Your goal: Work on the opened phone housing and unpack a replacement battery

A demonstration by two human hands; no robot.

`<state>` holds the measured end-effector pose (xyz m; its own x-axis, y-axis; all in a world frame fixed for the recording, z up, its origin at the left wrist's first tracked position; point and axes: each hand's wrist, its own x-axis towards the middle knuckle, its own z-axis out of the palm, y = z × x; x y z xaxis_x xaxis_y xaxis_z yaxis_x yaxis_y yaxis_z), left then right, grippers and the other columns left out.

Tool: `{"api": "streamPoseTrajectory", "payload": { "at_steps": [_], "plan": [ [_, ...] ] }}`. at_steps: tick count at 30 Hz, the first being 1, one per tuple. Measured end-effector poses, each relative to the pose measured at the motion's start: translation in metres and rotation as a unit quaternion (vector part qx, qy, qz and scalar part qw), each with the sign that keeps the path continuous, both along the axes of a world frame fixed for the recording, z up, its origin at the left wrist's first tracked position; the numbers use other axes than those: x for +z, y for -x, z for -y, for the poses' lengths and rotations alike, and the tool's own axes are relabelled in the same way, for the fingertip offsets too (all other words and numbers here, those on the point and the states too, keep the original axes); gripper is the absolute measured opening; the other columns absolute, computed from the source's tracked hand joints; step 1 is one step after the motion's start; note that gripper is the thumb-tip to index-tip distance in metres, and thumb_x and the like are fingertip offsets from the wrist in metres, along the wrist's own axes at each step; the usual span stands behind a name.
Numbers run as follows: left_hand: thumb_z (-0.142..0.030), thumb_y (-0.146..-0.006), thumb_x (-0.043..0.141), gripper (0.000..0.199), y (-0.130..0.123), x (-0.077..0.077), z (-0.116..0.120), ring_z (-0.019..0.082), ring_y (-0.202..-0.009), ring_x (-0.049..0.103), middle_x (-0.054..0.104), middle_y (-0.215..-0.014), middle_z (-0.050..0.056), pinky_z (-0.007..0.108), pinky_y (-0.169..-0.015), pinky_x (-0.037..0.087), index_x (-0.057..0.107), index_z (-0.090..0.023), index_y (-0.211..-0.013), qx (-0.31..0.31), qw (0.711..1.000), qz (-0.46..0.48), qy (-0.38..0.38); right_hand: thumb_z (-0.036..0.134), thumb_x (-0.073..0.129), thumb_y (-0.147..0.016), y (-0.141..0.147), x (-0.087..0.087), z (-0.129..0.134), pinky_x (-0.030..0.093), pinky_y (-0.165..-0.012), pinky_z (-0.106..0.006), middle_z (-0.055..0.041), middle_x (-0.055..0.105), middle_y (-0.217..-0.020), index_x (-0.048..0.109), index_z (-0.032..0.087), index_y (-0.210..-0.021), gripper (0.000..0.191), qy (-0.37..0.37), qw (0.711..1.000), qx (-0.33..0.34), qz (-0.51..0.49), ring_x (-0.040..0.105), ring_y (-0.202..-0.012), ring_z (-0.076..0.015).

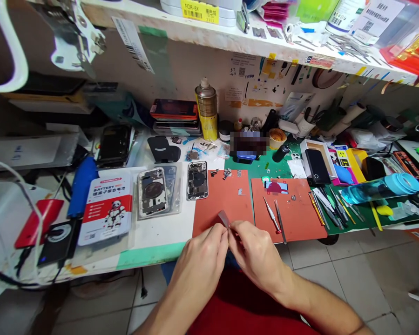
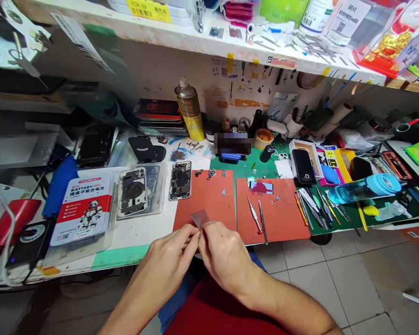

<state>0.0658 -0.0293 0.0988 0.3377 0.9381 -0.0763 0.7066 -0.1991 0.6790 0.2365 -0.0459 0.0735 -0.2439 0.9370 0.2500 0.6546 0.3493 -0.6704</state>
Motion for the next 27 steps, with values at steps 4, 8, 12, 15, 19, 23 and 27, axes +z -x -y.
{"api": "streamPoseTrajectory", "payload": {
  "at_steps": [4,8,12,15,19,23,27],
  "plan": [
    [-0.028,-0.108,0.042,0.022,-0.004,-0.008,0.004,0.021,-0.063,0.071,0.070,-0.075,0.000,0.030,-0.057,0.044,0.051,-0.027,-0.087,0.049,0.999,0.009,0.001,0.020,0.043,-0.110,0.003,-0.002,0.002,0.048,-0.055,-0.026,-0.0012,0.064,-0.077,0.059,0.022,-0.097,0.020,0.012,0.999,-0.041,0.015,0.056,-0.056,-0.0141],
    [-0.032,-0.107,0.048,0.016,-0.005,-0.013,0.004,0.021,-0.070,0.075,0.075,-0.081,0.001,0.030,-0.060,0.051,0.054,-0.026,-0.094,0.076,0.995,0.060,0.007,0.022,0.046,-0.109,0.003,-0.002,0.004,0.053,-0.058,-0.026,-0.0028,0.068,-0.081,0.062,0.022,-0.102,0.017,0.039,0.996,-0.075,-0.027,0.061,-0.061,-0.0146],
    [-0.029,-0.107,0.051,0.008,-0.006,-0.010,-0.004,0.022,-0.080,0.080,0.080,-0.093,0.003,0.030,-0.064,0.055,0.059,-0.026,-0.107,0.058,0.997,0.052,-0.009,0.024,0.050,-0.109,0.001,0.001,0.002,0.058,-0.060,-0.026,-0.0043,0.071,-0.085,0.064,0.022,-0.103,0.015,0.064,0.996,-0.041,-0.044,0.067,-0.064,-0.0159],
    [-0.024,-0.107,0.047,0.014,-0.007,-0.007,-0.010,0.023,-0.073,0.079,0.078,-0.085,0.002,0.030,-0.059,0.049,0.057,-0.025,-0.099,0.039,0.998,-0.016,-0.046,0.025,0.052,-0.109,0.001,0.002,-0.001,0.058,-0.062,-0.027,-0.0051,0.073,-0.090,0.065,0.023,-0.108,0.013,0.068,0.996,-0.033,-0.048,0.070,-0.067,-0.0165],
    [-0.023,-0.110,0.040,0.021,-0.011,-0.008,-0.012,0.023,-0.064,0.076,0.073,-0.076,0.002,0.032,-0.053,0.040,0.051,-0.025,-0.092,0.033,0.991,-0.085,-0.100,0.025,0.047,-0.112,0.004,-0.001,-0.005,0.054,-0.063,-0.028,-0.0063,0.073,-0.090,0.065,0.022,-0.109,0.018,0.009,0.999,-0.039,-0.027,0.069,-0.071,-0.0177],
    [-0.021,-0.109,0.040,0.019,-0.018,-0.012,-0.010,0.024,-0.057,0.074,0.068,-0.067,0.000,0.033,-0.049,0.035,0.046,-0.026,-0.092,0.057,0.988,-0.091,-0.111,0.024,0.043,-0.111,0.006,-0.005,-0.005,0.040,-0.052,-0.027,0.0016,0.059,-0.069,0.056,0.024,-0.089,0.026,0.020,0.996,-0.081,-0.013,0.051,-0.052,-0.0129],
    [-0.020,-0.108,0.041,0.018,-0.021,-0.016,-0.008,0.023,-0.056,0.073,0.067,-0.067,-0.001,0.032,-0.049,0.036,0.044,-0.027,-0.091,0.079,0.989,-0.078,-0.099,0.024,0.047,-0.109,0.006,-0.004,-0.008,0.043,-0.052,-0.026,-0.0003,0.066,-0.073,0.059,0.022,-0.094,0.019,0.041,0.991,-0.122,-0.036,0.058,-0.055,-0.0141]
  ]
}}
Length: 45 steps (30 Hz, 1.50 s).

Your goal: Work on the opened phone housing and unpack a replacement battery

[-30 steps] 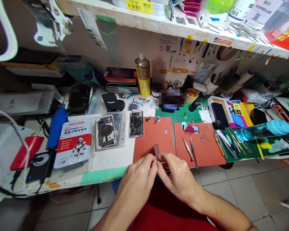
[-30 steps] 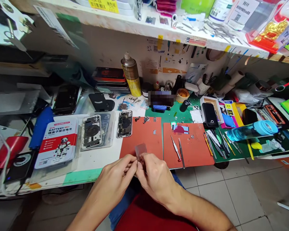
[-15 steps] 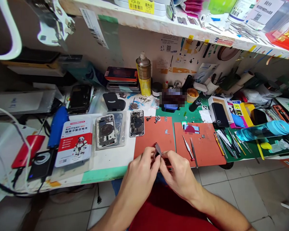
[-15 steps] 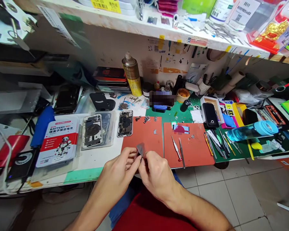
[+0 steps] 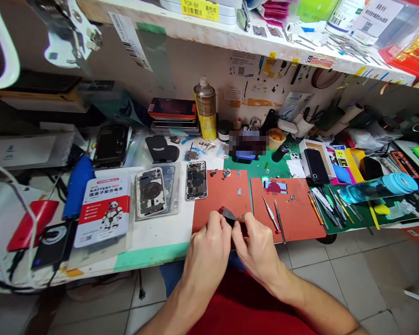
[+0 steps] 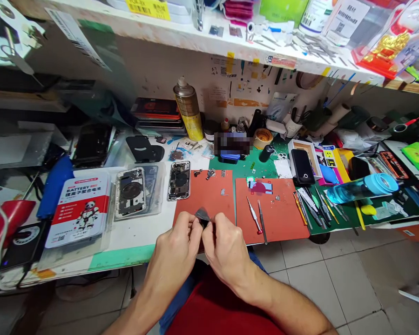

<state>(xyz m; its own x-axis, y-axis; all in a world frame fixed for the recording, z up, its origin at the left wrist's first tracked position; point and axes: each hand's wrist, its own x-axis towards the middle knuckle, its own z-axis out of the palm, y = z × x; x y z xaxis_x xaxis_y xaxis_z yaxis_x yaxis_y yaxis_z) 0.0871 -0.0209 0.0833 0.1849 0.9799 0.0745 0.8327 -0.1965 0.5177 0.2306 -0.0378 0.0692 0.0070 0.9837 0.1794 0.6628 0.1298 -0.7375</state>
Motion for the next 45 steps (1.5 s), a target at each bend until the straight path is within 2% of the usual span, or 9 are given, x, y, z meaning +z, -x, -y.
{"api": "streamPoseTrajectory", "payload": {
  "at_steps": [4,10,16,24,28,32,34,38,45],
  "plan": [
    [-0.024,-0.111,0.041,0.018,0.000,-0.001,-0.002,0.022,-0.059,0.074,0.071,-0.072,0.001,0.031,-0.051,0.039,0.048,-0.026,-0.094,-0.009,1.000,0.006,0.009,0.026,0.046,-0.113,-0.002,0.002,-0.007,0.057,-0.070,-0.027,-0.0090,0.078,-0.101,0.065,0.020,-0.125,0.023,-0.023,0.998,0.060,-0.026,0.075,-0.083,-0.0188],
    [-0.018,-0.109,0.041,0.022,-0.005,-0.008,-0.004,0.021,-0.054,0.067,0.060,-0.065,-0.001,0.031,-0.047,0.032,0.054,-0.024,-0.092,0.003,0.998,-0.027,-0.048,0.027,0.042,-0.113,-0.002,0.001,-0.009,0.039,-0.054,-0.027,-0.0005,0.064,-0.071,0.063,0.021,-0.091,0.030,-0.022,0.999,0.024,0.007,0.052,-0.053,-0.0133],
    [-0.007,-0.103,0.033,0.032,-0.010,-0.016,-0.005,0.018,-0.053,0.064,0.068,-0.083,0.006,0.030,-0.046,0.028,0.062,-0.020,-0.096,-0.042,0.987,-0.120,-0.102,0.026,0.048,-0.109,-0.001,0.002,-0.010,0.036,-0.054,-0.026,0.0012,0.065,-0.069,0.062,0.021,-0.088,0.026,-0.008,0.999,-0.034,-0.030,0.050,-0.052,-0.0118],
    [-0.028,-0.110,0.048,0.018,-0.006,-0.012,-0.003,0.019,-0.056,0.072,0.067,-0.067,-0.003,0.027,-0.048,0.041,0.050,-0.026,-0.092,0.039,0.995,0.089,0.011,0.036,0.052,-0.108,-0.008,0.005,-0.016,0.039,-0.053,-0.024,0.0001,0.071,-0.074,0.070,0.020,-0.095,0.028,0.045,0.992,-0.045,-0.111,0.057,-0.056,-0.0115],
    [-0.048,-0.111,0.051,0.024,0.011,-0.020,0.000,0.022,-0.084,0.081,0.080,-0.099,0.004,0.030,-0.069,0.060,0.057,-0.025,-0.115,0.023,0.989,0.144,-0.025,0.046,0.056,-0.107,-0.020,0.008,-0.021,0.046,-0.057,-0.023,-0.0008,0.071,-0.074,0.072,0.020,-0.096,0.033,0.094,0.978,-0.023,-0.182,0.060,-0.060,-0.0128],
    [-0.074,-0.087,0.076,0.100,0.024,-0.046,-0.004,0.040,-0.147,0.057,0.057,-0.158,0.020,0.056,-0.117,0.052,0.035,-0.023,-0.163,-0.068,0.984,0.120,-0.115,0.055,0.063,-0.104,-0.033,0.008,-0.027,0.050,-0.064,-0.024,-0.0020,0.072,-0.081,0.075,0.019,-0.097,0.038,0.157,0.953,0.000,-0.260,0.061,-0.070,-0.0144],
    [-0.066,-0.080,0.087,0.120,0.023,-0.061,-0.008,0.044,-0.155,0.045,0.047,-0.165,0.022,0.063,-0.125,0.042,0.020,-0.025,-0.171,-0.090,0.984,0.101,-0.113,0.058,0.066,-0.102,-0.037,0.006,-0.029,0.050,-0.066,-0.025,-0.0021,0.072,-0.082,0.074,0.019,-0.097,0.040,0.184,0.936,0.012,-0.299,0.060,-0.071,-0.0145],
    [-0.028,-0.087,0.083,0.100,0.018,-0.077,-0.015,0.036,-0.134,0.064,0.059,-0.144,0.014,0.052,-0.110,0.056,0.024,-0.030,-0.168,-0.087,0.988,0.125,-0.029,0.061,0.072,-0.096,-0.040,-0.001,-0.031,0.050,-0.065,-0.027,0.0008,0.068,-0.076,0.068,0.022,-0.100,0.039,0.187,0.920,-0.003,-0.345,0.059,-0.068,-0.0148],
    [-0.014,-0.088,0.071,0.082,0.026,-0.071,-0.019,0.030,-0.114,0.064,0.061,-0.122,0.010,0.045,-0.098,0.057,0.036,-0.025,-0.161,-0.109,0.986,0.100,-0.072,0.057,0.088,-0.081,-0.059,-0.007,-0.035,0.062,-0.073,-0.036,-0.0031,0.078,-0.090,0.082,0.023,-0.101,0.040,0.262,0.896,0.026,-0.356,0.068,-0.071,-0.0175]
  ]
}}
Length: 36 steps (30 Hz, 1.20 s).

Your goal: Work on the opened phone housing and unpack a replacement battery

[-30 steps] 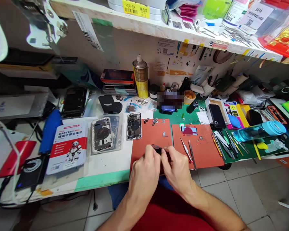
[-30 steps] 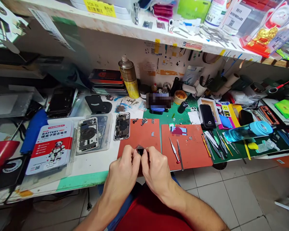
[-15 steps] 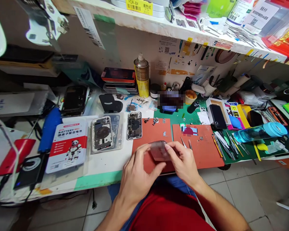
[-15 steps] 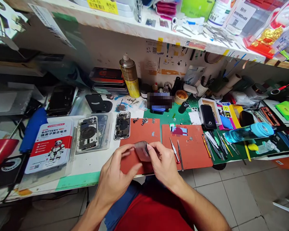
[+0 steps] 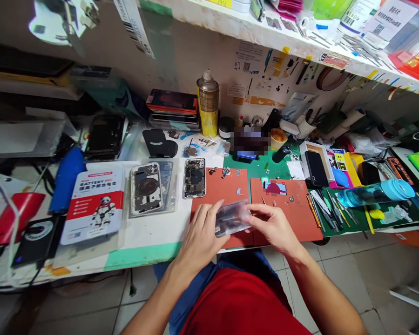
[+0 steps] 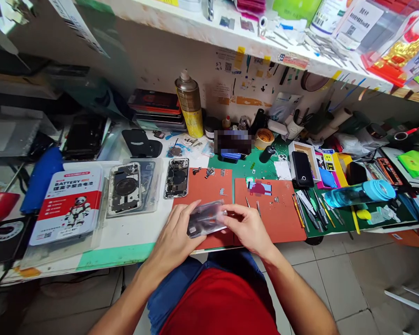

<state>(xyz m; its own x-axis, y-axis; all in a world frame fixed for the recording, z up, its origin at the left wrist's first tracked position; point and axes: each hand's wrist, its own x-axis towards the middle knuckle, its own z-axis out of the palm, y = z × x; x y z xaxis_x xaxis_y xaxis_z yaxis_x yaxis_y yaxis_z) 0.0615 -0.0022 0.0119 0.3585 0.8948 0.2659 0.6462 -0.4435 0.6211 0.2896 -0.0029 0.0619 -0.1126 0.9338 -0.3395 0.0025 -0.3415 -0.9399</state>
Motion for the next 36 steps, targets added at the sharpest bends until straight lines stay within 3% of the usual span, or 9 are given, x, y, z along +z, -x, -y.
{"api": "streamPoseTrajectory", "payload": {
  "at_steps": [2,7,12,16,20,23,27,31,36],
  "plan": [
    [-0.015,-0.091,0.069,0.080,0.001,0.002,0.001,0.031,-0.112,0.063,0.061,-0.121,0.011,0.045,-0.097,0.057,0.034,-0.022,-0.163,-0.014,1.000,-0.012,-0.024,0.058,0.088,-0.081,-0.005,-0.001,-0.004,0.062,-0.076,-0.037,-0.0031,0.080,-0.090,0.086,0.023,-0.105,0.042,0.041,0.998,0.047,-0.009,0.071,-0.073,-0.0181],
    [-0.020,-0.097,0.069,0.076,-0.004,0.005,0.004,0.033,-0.110,0.059,0.062,-0.121,0.015,0.046,-0.095,0.056,0.032,-0.015,-0.164,-0.059,0.995,-0.056,-0.052,0.056,0.091,-0.079,-0.011,-0.007,-0.012,0.058,-0.071,-0.034,-0.0027,0.077,-0.075,0.086,0.020,-0.081,0.036,0.081,0.986,0.145,-0.014,0.068,-0.067,-0.0173],
    [-0.018,-0.094,0.069,0.082,0.007,0.004,0.003,0.035,-0.108,0.058,0.061,-0.120,0.016,0.048,-0.094,0.055,0.028,-0.012,-0.165,-0.044,0.986,-0.150,-0.065,0.055,0.090,-0.082,-0.028,-0.010,-0.011,0.060,-0.084,-0.033,-0.0029,0.079,-0.082,0.083,0.019,-0.083,0.037,0.064,0.994,0.091,-0.004,0.074,-0.080,-0.0186],
    [-0.025,-0.092,0.071,0.087,0.037,0.000,0.005,0.036,-0.109,0.060,0.061,-0.120,0.015,0.049,-0.094,0.054,0.027,-0.015,-0.167,0.005,0.980,-0.197,-0.038,0.065,0.086,-0.081,-0.046,-0.010,-0.004,0.065,-0.081,-0.036,-0.0070,0.081,-0.087,0.078,0.019,-0.091,0.048,0.075,0.997,0.026,-0.002,0.080,-0.080,-0.0214],
    [-0.058,-0.080,0.083,0.104,0.071,-0.004,0.015,0.040,-0.121,0.062,0.060,-0.125,0.012,0.055,-0.099,0.055,0.033,-0.025,-0.165,0.124,0.981,-0.127,0.081,0.071,0.079,-0.085,-0.048,-0.014,0.000,0.064,-0.068,-0.033,-0.0078,0.079,-0.081,0.076,0.016,-0.096,0.056,0.071,0.997,0.005,0.020,0.076,-0.067,-0.0190],
    [-0.056,-0.080,0.084,0.098,0.085,-0.001,0.025,0.041,-0.134,0.059,0.057,-0.142,0.013,0.057,-0.106,0.054,0.038,-0.030,-0.162,0.144,0.976,-0.023,0.162,0.070,0.070,-0.093,-0.037,-0.021,-0.005,0.057,-0.062,-0.029,-0.0027,0.073,-0.069,0.076,0.016,-0.098,0.055,0.047,0.997,0.020,0.057,0.068,-0.058,-0.0157],
    [-0.041,-0.084,0.081,0.087,0.077,0.011,0.032,0.038,-0.140,0.056,0.055,-0.145,0.012,0.055,-0.114,0.050,0.041,-0.031,-0.161,0.173,0.961,0.058,0.209,0.061,0.069,-0.097,-0.015,-0.027,-0.016,0.049,-0.059,-0.029,-0.0005,0.067,-0.060,0.079,0.019,-0.092,0.043,0.000,0.991,0.044,0.130,0.063,-0.056,-0.0172],
    [-0.044,-0.076,0.092,0.102,0.053,0.024,0.034,0.037,-0.134,0.060,0.055,-0.137,0.009,0.053,-0.110,0.054,0.038,-0.032,-0.163,0.243,0.945,0.037,0.214,0.061,0.067,-0.098,0.010,-0.018,-0.014,0.050,-0.067,-0.031,-0.0085,0.077,-0.086,0.079,0.022,-0.097,0.040,-0.046,0.982,0.010,0.182,0.070,-0.076,-0.0223],
    [-0.049,-0.083,0.089,0.100,0.033,0.027,0.038,0.033,-0.135,0.061,0.058,-0.140,0.011,0.049,-0.112,0.053,0.035,-0.030,-0.165,0.209,0.959,0.068,0.178,0.065,0.082,-0.086,0.041,-0.008,0.003,0.056,-0.073,-0.032,-0.0052,0.078,-0.087,0.077,0.021,-0.104,0.047,0.020,0.998,0.065,-0.018,0.073,-0.077,-0.0210]
  ]
}}
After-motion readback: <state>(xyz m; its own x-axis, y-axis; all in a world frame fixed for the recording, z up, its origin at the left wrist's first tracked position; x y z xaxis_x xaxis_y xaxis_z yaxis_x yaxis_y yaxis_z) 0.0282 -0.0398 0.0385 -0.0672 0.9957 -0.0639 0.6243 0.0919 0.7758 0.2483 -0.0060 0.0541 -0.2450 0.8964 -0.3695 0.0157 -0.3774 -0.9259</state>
